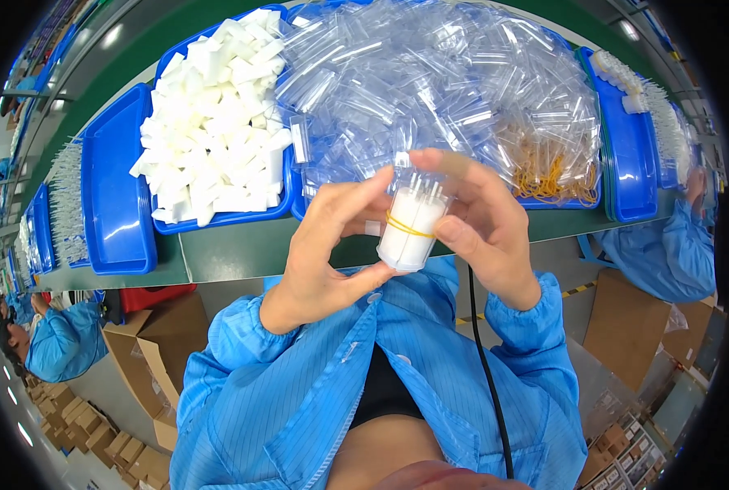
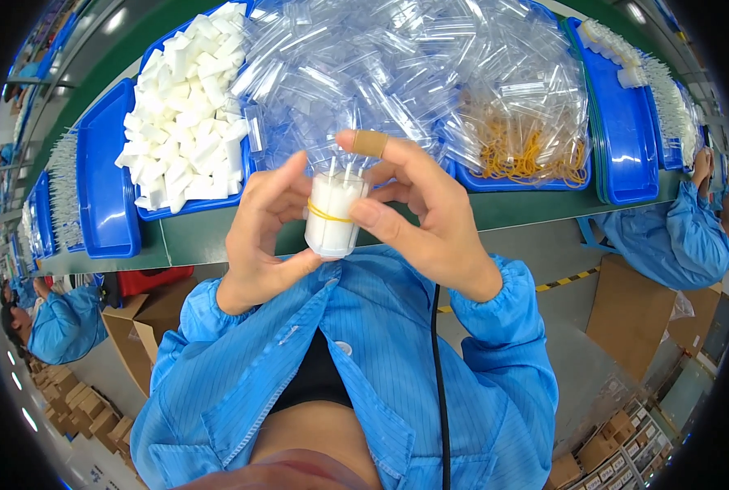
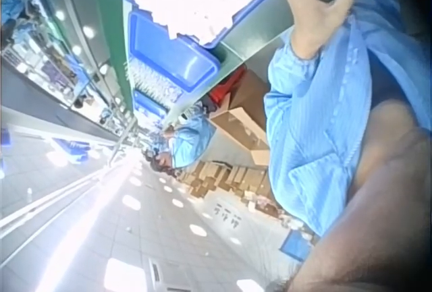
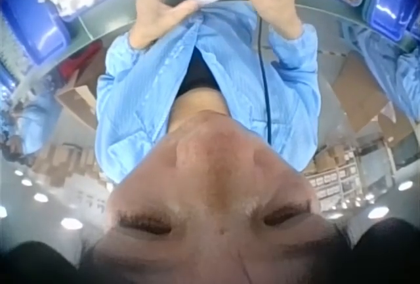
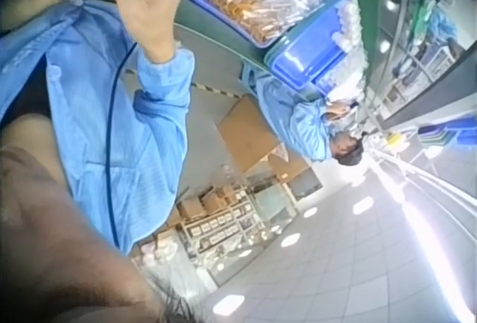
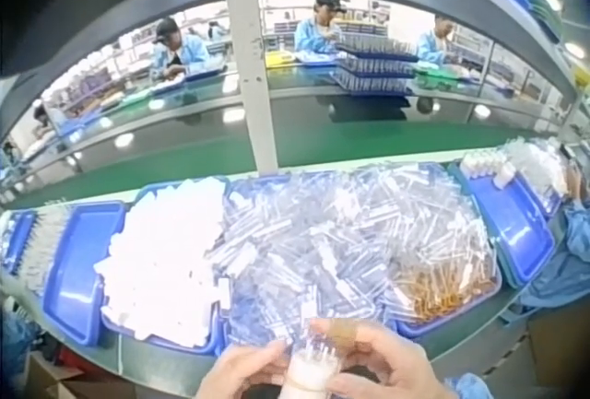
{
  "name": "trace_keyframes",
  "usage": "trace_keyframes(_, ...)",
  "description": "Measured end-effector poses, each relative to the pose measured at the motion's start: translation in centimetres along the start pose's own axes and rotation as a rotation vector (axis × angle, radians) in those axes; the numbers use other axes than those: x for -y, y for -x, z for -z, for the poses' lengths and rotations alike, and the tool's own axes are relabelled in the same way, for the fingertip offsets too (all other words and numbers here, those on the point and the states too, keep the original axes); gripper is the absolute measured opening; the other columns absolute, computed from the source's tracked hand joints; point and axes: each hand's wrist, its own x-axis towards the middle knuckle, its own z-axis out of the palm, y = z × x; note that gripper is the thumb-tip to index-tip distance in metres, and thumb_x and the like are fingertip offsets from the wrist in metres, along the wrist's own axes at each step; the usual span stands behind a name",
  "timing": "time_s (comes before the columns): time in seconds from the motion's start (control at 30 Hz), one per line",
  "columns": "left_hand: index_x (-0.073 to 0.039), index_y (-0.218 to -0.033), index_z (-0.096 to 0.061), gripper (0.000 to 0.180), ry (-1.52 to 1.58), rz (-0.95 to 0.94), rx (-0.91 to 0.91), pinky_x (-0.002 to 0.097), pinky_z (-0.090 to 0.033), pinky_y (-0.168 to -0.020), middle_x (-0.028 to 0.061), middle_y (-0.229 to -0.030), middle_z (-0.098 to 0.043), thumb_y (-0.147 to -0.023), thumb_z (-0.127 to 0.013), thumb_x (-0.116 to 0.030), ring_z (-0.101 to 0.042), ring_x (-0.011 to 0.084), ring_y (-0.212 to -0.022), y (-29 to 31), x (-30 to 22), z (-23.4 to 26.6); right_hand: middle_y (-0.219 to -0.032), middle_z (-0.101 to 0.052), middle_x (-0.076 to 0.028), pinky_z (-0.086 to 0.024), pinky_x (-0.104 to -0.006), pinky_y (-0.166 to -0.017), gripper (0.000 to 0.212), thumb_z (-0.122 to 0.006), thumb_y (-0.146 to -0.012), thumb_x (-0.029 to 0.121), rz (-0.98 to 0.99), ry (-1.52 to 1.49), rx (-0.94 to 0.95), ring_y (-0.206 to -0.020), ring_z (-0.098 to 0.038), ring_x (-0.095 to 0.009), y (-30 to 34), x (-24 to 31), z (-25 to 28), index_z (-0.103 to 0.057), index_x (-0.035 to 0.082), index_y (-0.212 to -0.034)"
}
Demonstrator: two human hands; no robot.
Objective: The person assembles dispenser parts by inserting white inserts into clear plastic tubes by hand, wraps a rubber band around a bundle of them, and places the bundle onto a tray. The person then rearranges trays on the table and assembles additional dispenser parts.
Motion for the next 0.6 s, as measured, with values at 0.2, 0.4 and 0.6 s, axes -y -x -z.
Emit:
trace_keyframes(0.2, -0.003, -0.140, -0.049, 0.077, 0.201, 0.076, -0.066, 0.0365, -0.056, -0.093, 0.0106, -0.122, -0.049, -0.071, -0.082, 0.001, -0.059, 0.0222, -0.111, 0.0, 0.2, 0.2, -0.144, -0.047, -0.014, -0.056, -0.0342, -0.091, 0.075, -0.083, -0.077, 0.011, 0.217, 0.418, 0.087, -0.122, -0.055, -0.025, -0.2, 1.2, -0.7, -0.048, 0.004, -0.143)
trace_keyframes(0.4, -0.004, -0.134, -0.053, 0.076, -0.093, -0.048, -0.012, 0.0354, -0.055, -0.094, 0.0132, -0.124, -0.053, -0.066, -0.086, -0.002, -0.060, 0.0244, -0.109, -0.3, 0.3, 1.5, -0.133, -0.057, -0.016, -0.058, -0.0341, -0.088, 0.075, -0.088, -0.069, 0.012, 0.216, 0.534, 0.144, -0.110, -0.063, -0.026, -0.7, 1.5, 0.1, -0.055, 0.001, -0.135)
trace_keyframes(0.6, -0.002, -0.127, -0.057, 0.071, -0.154, -0.141, -0.026, 0.0376, -0.051, -0.092, 0.0147, -0.127, -0.059, -0.063, -0.088, -0.010, -0.062, 0.0284, -0.106, 0.0, 0.5, 1.3, -0.129, -0.060, -0.017, -0.056, -0.0351, -0.090, 0.076, -0.089, -0.064, 0.012, 0.359, 0.670, 0.155, -0.105, -0.065, -0.026, -0.5, 0.5, 0.1, -0.057, 0.000, -0.132)
